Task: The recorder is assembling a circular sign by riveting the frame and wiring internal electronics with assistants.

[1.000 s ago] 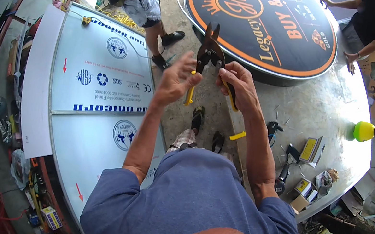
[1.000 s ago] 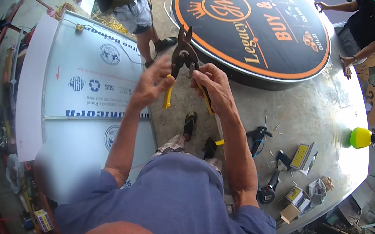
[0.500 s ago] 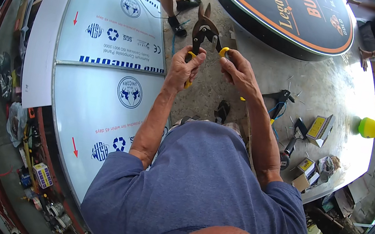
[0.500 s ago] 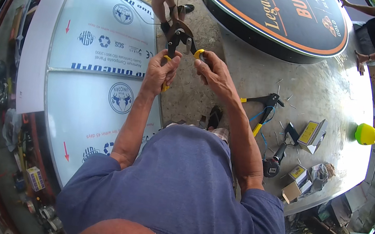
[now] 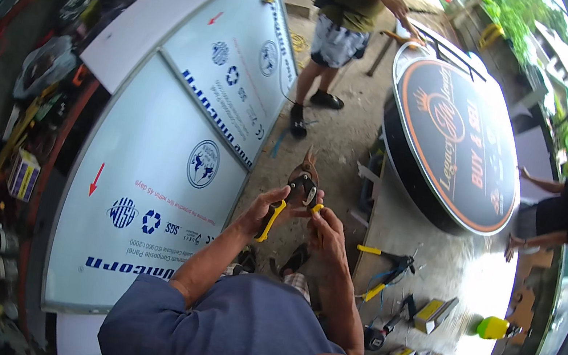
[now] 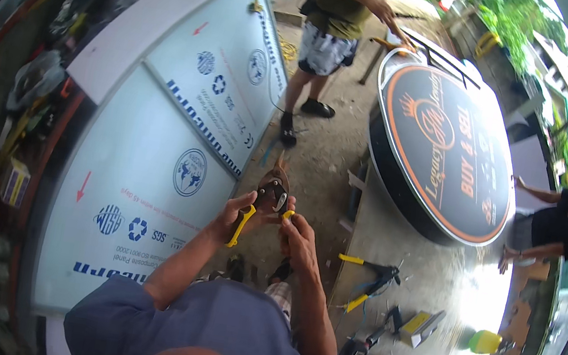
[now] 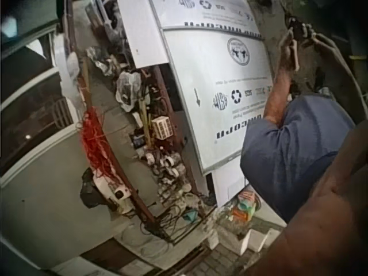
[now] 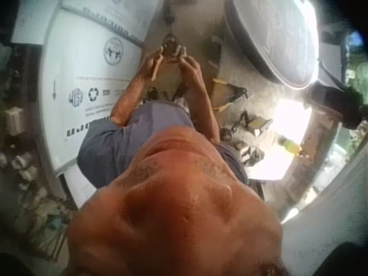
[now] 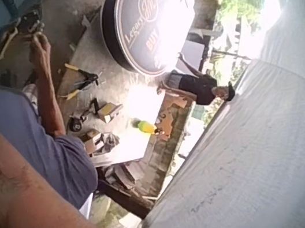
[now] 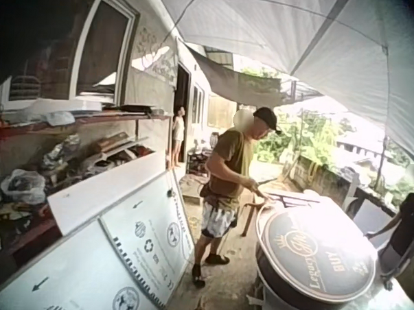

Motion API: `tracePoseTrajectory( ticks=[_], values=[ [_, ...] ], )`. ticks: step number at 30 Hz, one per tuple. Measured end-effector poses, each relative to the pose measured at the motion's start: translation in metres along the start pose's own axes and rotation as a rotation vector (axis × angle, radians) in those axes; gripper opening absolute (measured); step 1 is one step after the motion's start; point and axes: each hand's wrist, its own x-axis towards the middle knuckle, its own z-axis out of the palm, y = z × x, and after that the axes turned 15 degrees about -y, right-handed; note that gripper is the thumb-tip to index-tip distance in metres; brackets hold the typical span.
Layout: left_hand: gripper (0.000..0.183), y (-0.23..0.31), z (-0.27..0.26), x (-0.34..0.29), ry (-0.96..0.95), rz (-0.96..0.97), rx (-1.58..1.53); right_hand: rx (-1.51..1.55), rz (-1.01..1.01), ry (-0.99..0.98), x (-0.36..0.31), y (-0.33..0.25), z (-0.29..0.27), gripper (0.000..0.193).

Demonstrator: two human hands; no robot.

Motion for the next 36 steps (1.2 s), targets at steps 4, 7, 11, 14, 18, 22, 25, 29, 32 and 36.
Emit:
tracePoseTrajectory(
  ticks=[4,7,11,14,18,22,25,29,32,36],
  values=[
    [0.055,0.005,0.008,-0.034,0.018,0.169,-0.082,-0.033,0.042,-0.13,0.011,0.002,0.02,0.027],
    [0.054,0.004,0.013,-0.06,0.164,0.237,0.207,-0.214,0.097,-0.252,0.018,0.006,0.029,0.03],
    [0.052,0.002,0.024,-0.083,0.419,0.375,0.421,-0.788,-0.085,-0.361,0.038,0.011,0.037,0.037],
    [0.049,-0.004,0.036,-0.103,0.541,0.422,0.465,-0.839,-0.007,-0.485,0.038,0.02,0.042,0.039],
    [0.054,-0.021,0.045,-0.123,0.36,0.554,0.275,-0.834,-0.16,-0.494,0.033,0.038,0.054,0.033],
    [0.096,-0.034,0.046,-0.122,0.256,0.545,0.234,-0.631,-0.398,-0.505,0.033,0.058,0.065,0.025],
    [0.093,-0.031,0.046,-0.122,0.214,0.551,0.199,-0.826,-0.236,-0.35,0.035,0.06,0.067,0.027],
    [0.084,-0.01,0.041,-0.135,0.329,0.436,0.29,-0.94,-0.588,-0.415,0.042,0.047,0.082,0.024],
    [0.075,-0.004,0.035,-0.143,0.351,0.461,0.227,-1.067,-0.598,-0.431,0.044,0.027,0.086,0.017],
    [0.065,0.005,0.03,-0.153,0.328,0.458,0.143,-1.172,-0.555,-0.394,0.055,0.014,0.101,0.031]
  ],
)
